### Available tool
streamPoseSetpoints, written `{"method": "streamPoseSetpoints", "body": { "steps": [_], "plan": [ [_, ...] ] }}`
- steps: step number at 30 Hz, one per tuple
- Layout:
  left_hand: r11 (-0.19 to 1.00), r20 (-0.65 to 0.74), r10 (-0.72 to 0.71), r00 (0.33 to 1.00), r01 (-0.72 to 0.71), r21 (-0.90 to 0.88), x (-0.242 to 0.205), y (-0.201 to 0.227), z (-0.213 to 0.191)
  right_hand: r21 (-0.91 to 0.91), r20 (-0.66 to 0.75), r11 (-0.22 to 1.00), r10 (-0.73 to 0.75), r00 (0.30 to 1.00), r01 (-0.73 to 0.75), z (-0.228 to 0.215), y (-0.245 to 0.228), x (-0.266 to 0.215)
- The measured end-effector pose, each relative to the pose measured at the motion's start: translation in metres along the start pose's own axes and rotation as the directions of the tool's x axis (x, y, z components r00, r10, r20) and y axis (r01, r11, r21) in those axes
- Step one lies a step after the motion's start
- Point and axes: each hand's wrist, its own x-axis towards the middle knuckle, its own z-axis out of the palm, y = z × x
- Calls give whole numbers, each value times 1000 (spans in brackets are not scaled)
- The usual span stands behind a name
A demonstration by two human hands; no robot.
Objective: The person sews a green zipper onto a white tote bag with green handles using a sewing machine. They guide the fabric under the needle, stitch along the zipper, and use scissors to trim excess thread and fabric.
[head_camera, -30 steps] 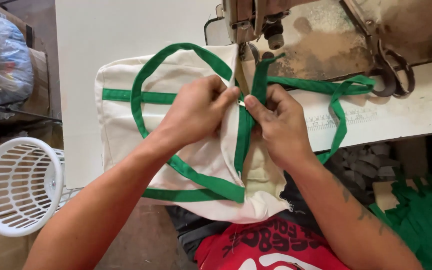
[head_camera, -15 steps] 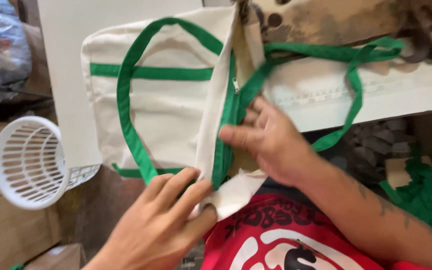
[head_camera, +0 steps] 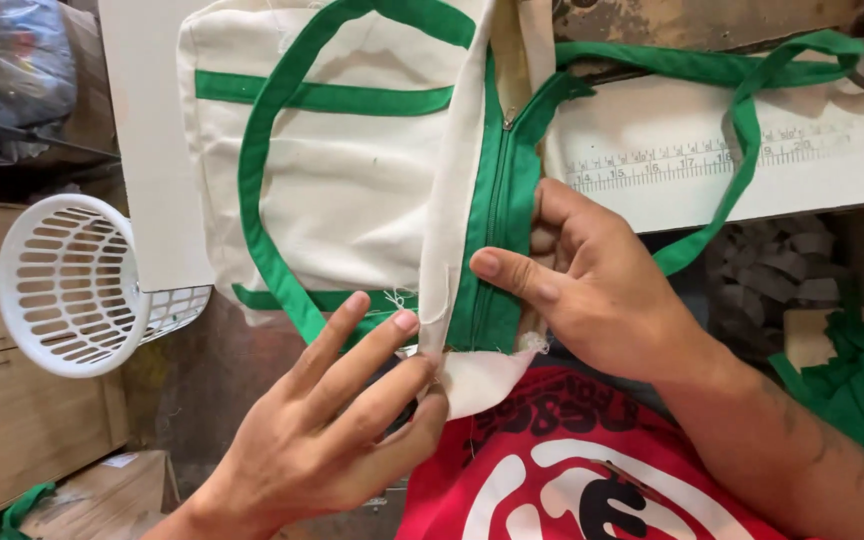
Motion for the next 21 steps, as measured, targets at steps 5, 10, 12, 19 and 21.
{"method": "streamPoseSetpoints", "body": {
  "steps": [5, 10, 12, 19, 21],
  "plan": [
    [999, -72, -30, 997, 27, -42, 4, -4, -5, -36, 47, 999, -18, 999, 19, -1, 0, -2],
    [768, 207, -334, 920, 393, -506, 24, -11, -41, 177, 97, 984, 1, 995, -18, 2, 11, -4],
    [737, 188, -409, 893, 445, -509, 43, -33, -31, 51, 90, 998, 20, 996, -25, 0, 5, 3],
    [161, 672, -688, 275, 960, -228, 138, -110, 48, 225, -286, 968, -39, 958, 107, -19, 17, 57],
    [118, 650, -676, 346, 922, -368, 136, -116, 69, -144, -350, 969, -240, 905, 201, -26, 2, 48]
  ]
}}
